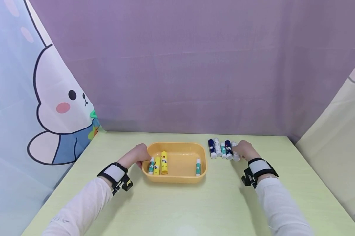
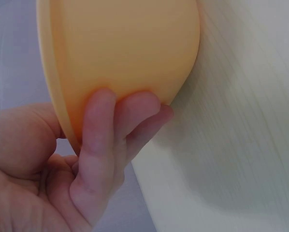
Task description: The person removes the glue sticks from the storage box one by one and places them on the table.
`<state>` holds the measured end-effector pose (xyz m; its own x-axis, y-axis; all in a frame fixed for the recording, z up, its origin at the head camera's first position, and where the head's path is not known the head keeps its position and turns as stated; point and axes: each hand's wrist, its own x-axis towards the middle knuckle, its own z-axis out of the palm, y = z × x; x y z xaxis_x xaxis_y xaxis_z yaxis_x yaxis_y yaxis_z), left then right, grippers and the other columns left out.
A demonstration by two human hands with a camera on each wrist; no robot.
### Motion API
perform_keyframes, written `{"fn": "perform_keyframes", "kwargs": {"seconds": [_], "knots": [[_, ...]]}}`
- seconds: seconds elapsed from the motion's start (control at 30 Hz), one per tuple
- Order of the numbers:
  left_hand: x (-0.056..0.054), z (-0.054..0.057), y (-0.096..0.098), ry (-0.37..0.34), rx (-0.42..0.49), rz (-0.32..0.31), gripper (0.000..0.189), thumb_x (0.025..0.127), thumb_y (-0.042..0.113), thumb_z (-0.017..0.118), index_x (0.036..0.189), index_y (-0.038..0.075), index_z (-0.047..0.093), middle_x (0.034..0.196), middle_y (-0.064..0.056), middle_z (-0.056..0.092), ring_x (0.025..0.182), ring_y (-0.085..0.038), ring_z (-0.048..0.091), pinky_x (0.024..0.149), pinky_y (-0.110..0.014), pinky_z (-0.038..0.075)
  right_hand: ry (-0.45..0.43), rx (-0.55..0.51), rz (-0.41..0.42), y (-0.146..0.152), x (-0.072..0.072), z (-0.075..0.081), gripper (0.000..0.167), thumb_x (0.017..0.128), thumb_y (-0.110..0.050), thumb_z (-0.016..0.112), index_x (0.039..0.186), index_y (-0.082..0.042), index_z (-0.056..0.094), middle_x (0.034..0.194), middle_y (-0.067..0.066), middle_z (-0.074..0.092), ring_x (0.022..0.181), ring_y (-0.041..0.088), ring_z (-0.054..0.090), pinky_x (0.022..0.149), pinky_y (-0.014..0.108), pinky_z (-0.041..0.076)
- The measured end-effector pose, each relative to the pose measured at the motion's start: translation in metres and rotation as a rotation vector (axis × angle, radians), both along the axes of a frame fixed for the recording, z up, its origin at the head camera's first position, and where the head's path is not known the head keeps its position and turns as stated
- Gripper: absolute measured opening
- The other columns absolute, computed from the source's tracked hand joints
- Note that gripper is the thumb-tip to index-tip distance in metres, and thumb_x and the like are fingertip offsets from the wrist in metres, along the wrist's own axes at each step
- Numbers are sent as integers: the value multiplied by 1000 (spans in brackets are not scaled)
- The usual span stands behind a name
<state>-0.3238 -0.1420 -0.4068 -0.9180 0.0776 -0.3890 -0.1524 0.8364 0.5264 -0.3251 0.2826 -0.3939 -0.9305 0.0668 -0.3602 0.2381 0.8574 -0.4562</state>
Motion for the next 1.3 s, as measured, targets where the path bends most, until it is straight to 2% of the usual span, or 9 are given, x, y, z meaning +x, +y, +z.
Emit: {"fn": "perform_keyframes", "kwargs": {"seconds": [0.07,0.13,0.2,0.27,0.4,0.53,0.83,1.07,1.3], "knots": [[1,1,0,0,3,1,34,85,3,59,116,-9,49,86,-17,59,50,-24,65,53,-35,60,0,33,34,-2,0,10,45,91,-27,47,106,16,48,90,23,53,79,32,57,67,40,57],[1,2,0,0,5,3,34,85,3,59,116,-9,49,86,-17,59,50,-24,65,54,-36,60,5,58,66,-6,0,19,57,92,-29,46,120,21,41,109,36,49,95,44,55,75,47,56],[2,2,1,1,5,5,34,85,2,59,115,-9,49,86,-17,59,50,-24,65,55,-36,60,20,60,89,-11,0,28,67,92,-29,45,130,24,30,128,43,36,114,53,44,88,54,51],[2,3,1,2,6,6,33,85,2,59,114,-9,49,85,-17,59,50,-24,65,55,-36,60,34,59,95,-16,0,36,73,93,-30,45,134,25,21,137,45,23,125,56,31,100,59,42],[3,3,1,4,4,6,32,85,2,59,113,-9,50,83,-17,59,50,-23,65,54,-36,60,101,82,124,-31,-1,53,76,92,-32,47,138,22,19,141,43,19,129,57,22,108,62,29],[3,3,1,3,1,7,33,85,2,60,114,-10,50,83,-17,59,50,-24,65,51,-34,60,190,78,147,-46,2,70,83,91,-38,51,143,15,14,144,39,17,131,56,20,108,64,26],[3,3,2,-5,1,15,32,85,3,60,114,-9,50,84,-16,59,51,-24,65,50,-34,59,294,95,172,-88,16,103,99,88,-52,56,147,8,3,149,36,7,136,55,8,108,69,18],[1,2,2,-8,-7,18,32,85,3,60,113,-8,50,83,-16,60,50,-23,65,52,-35,60,426,83,208,-122,33,113,105,83,-55,62,151,-5,0,154,28,-6,139,52,-2,107,74,8],[-1,1,2,0,-7,12,32,84,3,61,112,-8,51,83,-16,60,50,-24,65,50,-33,59,469,42,256,-155,42,111,105,82,-54,65,152,-12,0,156,22,-4,141,47,-3,106,75,10]]}}
